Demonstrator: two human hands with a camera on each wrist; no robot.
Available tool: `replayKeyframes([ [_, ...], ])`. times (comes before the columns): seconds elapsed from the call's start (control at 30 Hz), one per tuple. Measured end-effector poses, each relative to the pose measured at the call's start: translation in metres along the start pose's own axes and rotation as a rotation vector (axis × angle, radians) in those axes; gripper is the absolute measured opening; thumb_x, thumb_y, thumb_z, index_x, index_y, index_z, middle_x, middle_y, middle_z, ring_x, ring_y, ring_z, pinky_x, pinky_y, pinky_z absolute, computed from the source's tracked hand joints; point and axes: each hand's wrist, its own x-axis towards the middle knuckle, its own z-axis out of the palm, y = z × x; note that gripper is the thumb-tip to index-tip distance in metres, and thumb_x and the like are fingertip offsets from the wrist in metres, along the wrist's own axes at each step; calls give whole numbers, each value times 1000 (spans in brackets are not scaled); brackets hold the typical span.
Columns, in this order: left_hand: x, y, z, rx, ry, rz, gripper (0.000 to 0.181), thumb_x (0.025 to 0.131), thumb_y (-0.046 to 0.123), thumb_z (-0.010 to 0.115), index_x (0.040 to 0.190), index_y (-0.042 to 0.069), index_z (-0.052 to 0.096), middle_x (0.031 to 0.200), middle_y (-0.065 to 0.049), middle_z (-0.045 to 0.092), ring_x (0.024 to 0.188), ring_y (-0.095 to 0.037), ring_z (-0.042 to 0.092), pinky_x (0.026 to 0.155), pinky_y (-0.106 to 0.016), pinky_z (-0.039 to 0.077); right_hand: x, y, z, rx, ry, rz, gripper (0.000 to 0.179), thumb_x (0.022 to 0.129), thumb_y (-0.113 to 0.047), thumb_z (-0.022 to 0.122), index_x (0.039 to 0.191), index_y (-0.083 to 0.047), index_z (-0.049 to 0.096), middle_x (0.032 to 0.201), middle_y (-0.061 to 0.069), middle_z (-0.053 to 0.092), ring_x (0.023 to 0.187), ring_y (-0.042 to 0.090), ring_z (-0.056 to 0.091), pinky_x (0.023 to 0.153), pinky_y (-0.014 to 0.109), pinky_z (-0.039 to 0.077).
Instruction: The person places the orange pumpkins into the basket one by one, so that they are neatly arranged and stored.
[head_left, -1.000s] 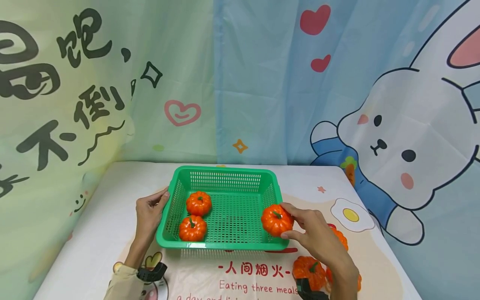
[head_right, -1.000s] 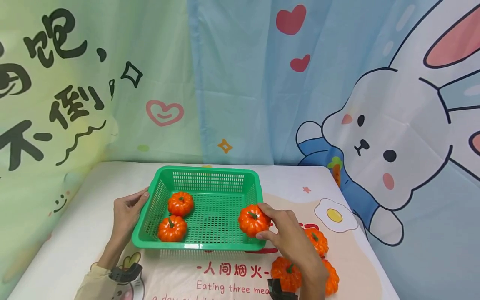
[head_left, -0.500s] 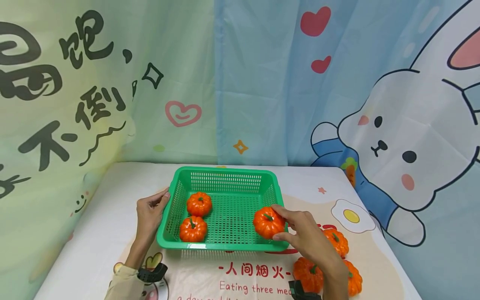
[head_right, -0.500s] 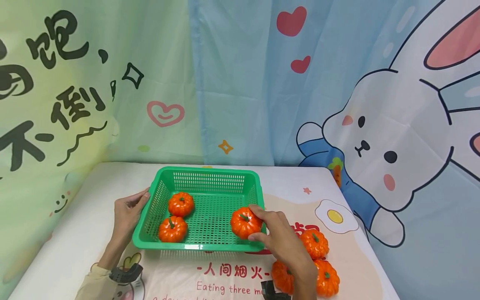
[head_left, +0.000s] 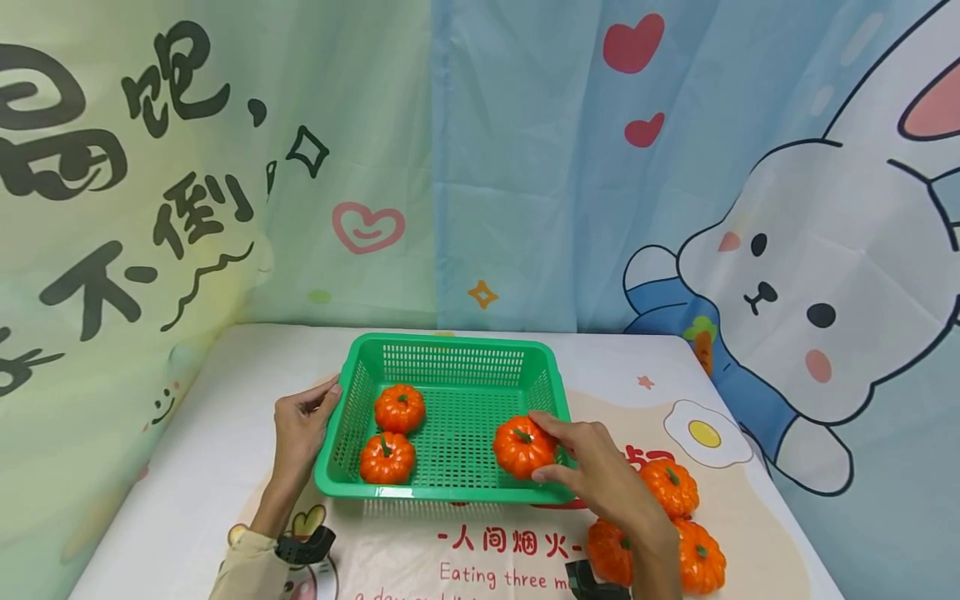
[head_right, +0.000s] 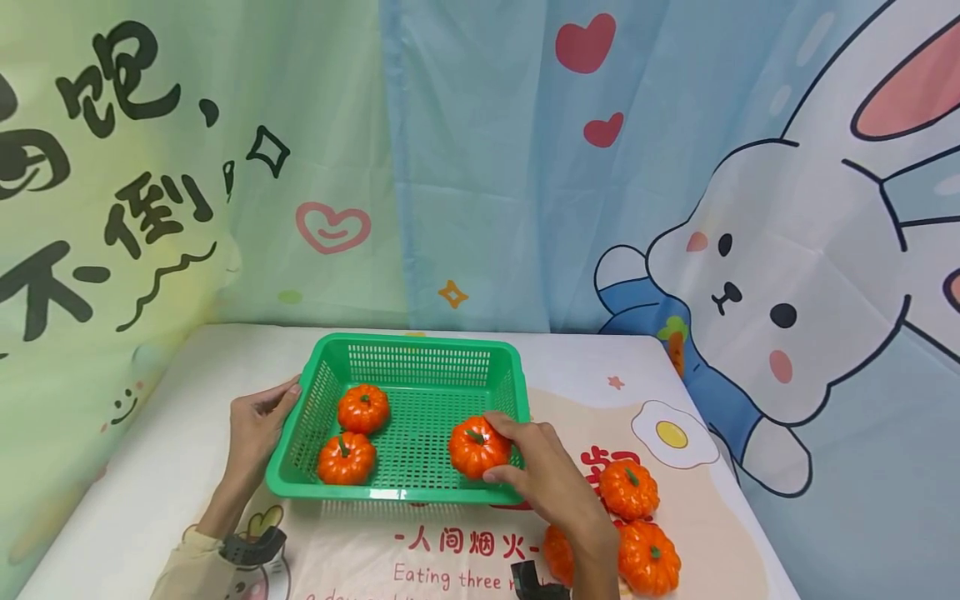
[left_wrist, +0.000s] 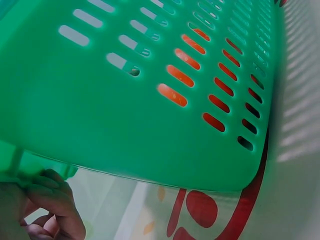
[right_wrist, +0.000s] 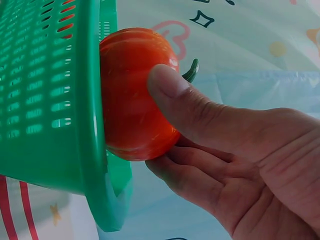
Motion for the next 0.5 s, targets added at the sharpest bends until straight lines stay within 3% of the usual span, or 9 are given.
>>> replayKeyframes([
  [0.5, 1, -1, 0, 13, 5, -4, 29, 108, 12, 69, 131, -3, 77, 121, -35, 76, 72, 5, 71, 63, -14, 61, 9, 1, 13, 52, -13, -76, 75, 90, -13, 89, 158, -4, 58, 159, 16, 62, 146, 38, 61, 114, 54, 54],
])
